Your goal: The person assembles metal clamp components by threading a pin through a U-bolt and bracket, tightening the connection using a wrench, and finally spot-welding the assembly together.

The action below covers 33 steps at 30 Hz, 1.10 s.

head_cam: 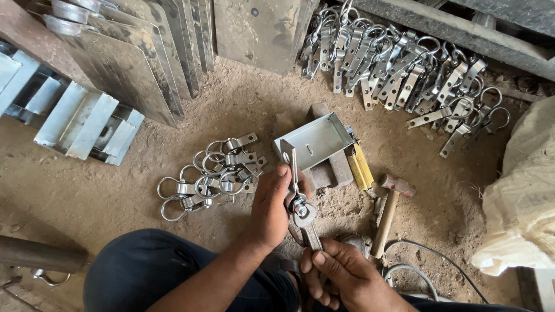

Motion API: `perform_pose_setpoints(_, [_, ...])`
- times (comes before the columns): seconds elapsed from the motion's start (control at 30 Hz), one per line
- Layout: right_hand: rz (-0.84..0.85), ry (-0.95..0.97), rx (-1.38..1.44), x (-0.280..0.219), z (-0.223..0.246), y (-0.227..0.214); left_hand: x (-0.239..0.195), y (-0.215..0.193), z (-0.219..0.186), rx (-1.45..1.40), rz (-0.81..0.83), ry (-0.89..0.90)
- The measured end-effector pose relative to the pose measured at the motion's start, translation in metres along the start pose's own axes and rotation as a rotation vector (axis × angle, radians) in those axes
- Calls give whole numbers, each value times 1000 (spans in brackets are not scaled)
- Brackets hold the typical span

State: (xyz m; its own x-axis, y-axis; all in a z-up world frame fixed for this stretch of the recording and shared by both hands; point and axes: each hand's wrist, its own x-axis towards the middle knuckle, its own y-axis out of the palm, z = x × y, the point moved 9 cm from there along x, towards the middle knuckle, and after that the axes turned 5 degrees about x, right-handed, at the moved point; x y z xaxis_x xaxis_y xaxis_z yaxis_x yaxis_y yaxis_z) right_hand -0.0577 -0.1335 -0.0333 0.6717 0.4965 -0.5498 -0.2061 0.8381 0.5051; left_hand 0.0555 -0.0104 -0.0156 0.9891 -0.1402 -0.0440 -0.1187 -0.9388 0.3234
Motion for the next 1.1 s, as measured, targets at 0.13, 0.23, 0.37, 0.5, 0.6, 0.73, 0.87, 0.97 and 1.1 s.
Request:
perform_pose_setpoints(0.13, [34,19,7,-3,2,7,1,5,-3,17,51,51])
perform_pose_setpoints(0.23, [94,-82,41,-2,6,12,3,7,-7,26,98,94])
perform_pose_setpoints(0.37, [28,-51,126,-2,1,3,3,5,1,15,104,39])
perform_pose_setpoints(0.5, [0,-55,60,0,4,0,5,6,-4,-29,91,98])
perform_pose_setpoints(0.6, [-3,-81,8,-2,10,-3,4,4,4,-29,45,10])
perform_pose_setpoints(0.73, [-29,-95,-134,-5,16,-6,4,3,14,3,8,-73])
perform_pose_setpoints(0.87, [-52,-88,-239,-5,16,-4,3,2,11,17,27,-1])
perform_pose_setpoints(0.97, [-50,-36,-345,-8,18,-9,5,4,16,-19,48,-59])
perform_pose_setpoints(1.1, [-1,-19,-230,-12,18,-5,2,14,3,56,237,5])
